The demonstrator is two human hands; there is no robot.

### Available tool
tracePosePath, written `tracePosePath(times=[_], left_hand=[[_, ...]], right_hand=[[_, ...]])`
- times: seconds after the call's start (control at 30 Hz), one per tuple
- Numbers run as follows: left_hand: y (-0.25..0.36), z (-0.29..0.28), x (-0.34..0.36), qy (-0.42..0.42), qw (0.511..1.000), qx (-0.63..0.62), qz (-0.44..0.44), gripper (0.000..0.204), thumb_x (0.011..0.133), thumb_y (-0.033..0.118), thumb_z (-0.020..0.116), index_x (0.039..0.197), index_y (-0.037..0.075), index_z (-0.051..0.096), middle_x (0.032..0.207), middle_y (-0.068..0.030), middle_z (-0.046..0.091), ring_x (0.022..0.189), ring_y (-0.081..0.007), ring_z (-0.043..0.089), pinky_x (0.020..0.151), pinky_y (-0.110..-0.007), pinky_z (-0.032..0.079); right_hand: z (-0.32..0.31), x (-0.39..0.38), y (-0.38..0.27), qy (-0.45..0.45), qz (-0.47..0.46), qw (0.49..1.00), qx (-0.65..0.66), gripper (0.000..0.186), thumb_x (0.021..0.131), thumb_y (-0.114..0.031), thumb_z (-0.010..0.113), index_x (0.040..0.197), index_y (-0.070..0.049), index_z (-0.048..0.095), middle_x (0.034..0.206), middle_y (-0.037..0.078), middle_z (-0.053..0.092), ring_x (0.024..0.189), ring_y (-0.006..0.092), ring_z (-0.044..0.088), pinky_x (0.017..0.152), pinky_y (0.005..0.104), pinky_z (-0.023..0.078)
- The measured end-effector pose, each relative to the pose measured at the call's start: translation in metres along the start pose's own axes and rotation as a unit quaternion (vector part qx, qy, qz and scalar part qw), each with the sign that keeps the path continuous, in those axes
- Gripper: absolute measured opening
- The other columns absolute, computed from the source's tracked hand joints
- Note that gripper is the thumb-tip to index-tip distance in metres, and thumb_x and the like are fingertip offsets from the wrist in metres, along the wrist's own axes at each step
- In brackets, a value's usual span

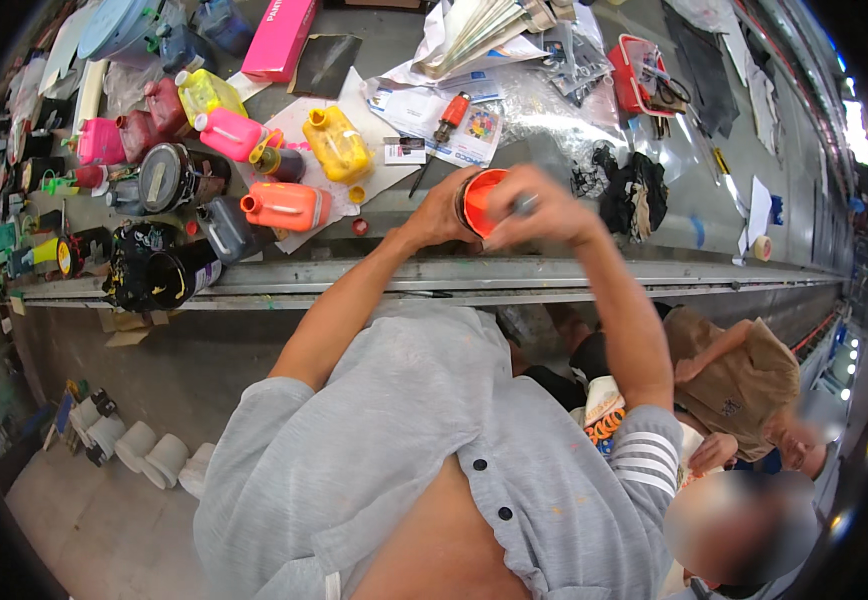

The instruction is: The person mixes red paint in a small container using a stick. They then pour additional red liquid from a bottle into the container and continue stirring. The person briefly handles a white t-shirt and a small paper card before resuming mixing.

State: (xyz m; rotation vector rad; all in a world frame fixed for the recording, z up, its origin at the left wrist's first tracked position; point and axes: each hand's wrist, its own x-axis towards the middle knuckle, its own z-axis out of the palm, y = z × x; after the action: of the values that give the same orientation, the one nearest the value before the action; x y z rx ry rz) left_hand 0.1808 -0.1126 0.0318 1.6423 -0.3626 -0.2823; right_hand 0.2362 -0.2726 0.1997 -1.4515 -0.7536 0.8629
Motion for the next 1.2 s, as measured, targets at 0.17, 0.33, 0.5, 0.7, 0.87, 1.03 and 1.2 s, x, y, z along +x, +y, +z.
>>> tracePosePath(times=[0.17,0.33,0.5,0.7,0.87,1.03,1.2], left_hand=[[0.038,-0.013,0.012,-0.067,0.996,-0.020,-0.047,0.099,0.047,0.009,0.088,0.135,0.004,0.043,0.128,-0.0121,0.055,0.119,-0.0262,0.052,0.103,-0.035,0.041],[0.006,0.000,0.004,-0.019,0.999,-0.032,-0.034,0.102,0.046,0.006,0.087,0.135,0.001,0.040,0.127,-0.0117,0.054,0.119,-0.0243,0.052,0.104,-0.035,0.040],[-0.001,0.019,-0.010,0.038,0.994,-0.102,-0.025,0.102,0.045,0.006,0.089,0.134,0.002,0.040,0.126,-0.0116,0.053,0.120,-0.0257,0.050,0.105,-0.035,0.039],[0.009,0.026,0.008,0.058,0.997,-0.045,0.035,0.093,0.050,0.008,0.088,0.132,0.003,0.043,0.125,-0.0109,0.054,0.115,-0.0246,0.053,0.102,-0.035,0.041],[-0.006,0.034,0.004,0.088,0.994,-0.060,0.015,0.090,0.051,0.007,0.087,0.130,0.003,0.045,0.124,-0.0103,0.055,0.115,-0.0242,0.053,0.101,-0.036,0.042],[-0.001,0.029,0.000,0.070,0.997,-0.027,0.027,0.100,0.051,0.008,0.090,0.135,0.003,0.038,0.130,-0.0109,0.051,0.120,-0.0239,0.050,0.105,-0.038,0.038],[0.008,0.029,0.002,0.060,0.997,-0.019,0.040,0.103,0.051,0.008,0.091,0.137,0.003,0.034,0.131,-0.0106,0.049,0.121,-0.0246,0.049,0.106,-0.037,0.038]], right_hand=[[-0.010,0.006,-0.023,0.251,-0.123,0.919,0.277,0.023,0.080,-0.005,0.068,0.061,-0.003,0.053,0.054,0.003,0.052,0.045,0.0096,0.045,0.042,0.0271,0.034],[0.040,0.000,0.025,0.586,-0.079,0.804,-0.061,0.034,0.091,-0.008,0.060,0.061,-0.007,0.044,0.050,-0.001,0.041,0.042,0.0073,0.037,0.042,0.0258,0.032],[0.066,0.004,0.008,0.640,-0.081,0.756,0.110,0.036,0.093,-0.007,0.058,0.061,-0.007,0.043,0.050,-0.001,0.041,0.042,0.0069,0.037,0.042,0.0242,0.032],[0.050,-0.005,0.050,0.663,-0.079,0.726,-0.166,0.037,0.091,-0.010,0.062,0.060,-0.004,0.043,0.050,0.000,0.044,0.043,0.0071,0.036,0.043,0.0274,0.029],[0.023,0.012,0.001,0.725,-0.161,0.662,0.096,0.036,0.087,-0.011,0.063,0.057,-0.006,0.044,0.049,-0.001,0.045,0.041,0.0083,0.040,0.040,0.0270,0.029],[0.019,0.001,-0.010,0.709,-0.104,0.676,0.169,0.039,0.087,-0.010,0.064,0.052,-0.005,0.048,0.050,-0.001,0.049,0.045,0.0059,0.040,0.039,0.0268,0.027],[0.045,0.007,0.031,0.657,-0.101,0.726,-0.176,0.044,0.090,-0.017,0.062,0.051,-0.009,0.041,0.048,-0.002,0.047,0.040,0.0059,0.038,0.038,0.0270,0.026]])
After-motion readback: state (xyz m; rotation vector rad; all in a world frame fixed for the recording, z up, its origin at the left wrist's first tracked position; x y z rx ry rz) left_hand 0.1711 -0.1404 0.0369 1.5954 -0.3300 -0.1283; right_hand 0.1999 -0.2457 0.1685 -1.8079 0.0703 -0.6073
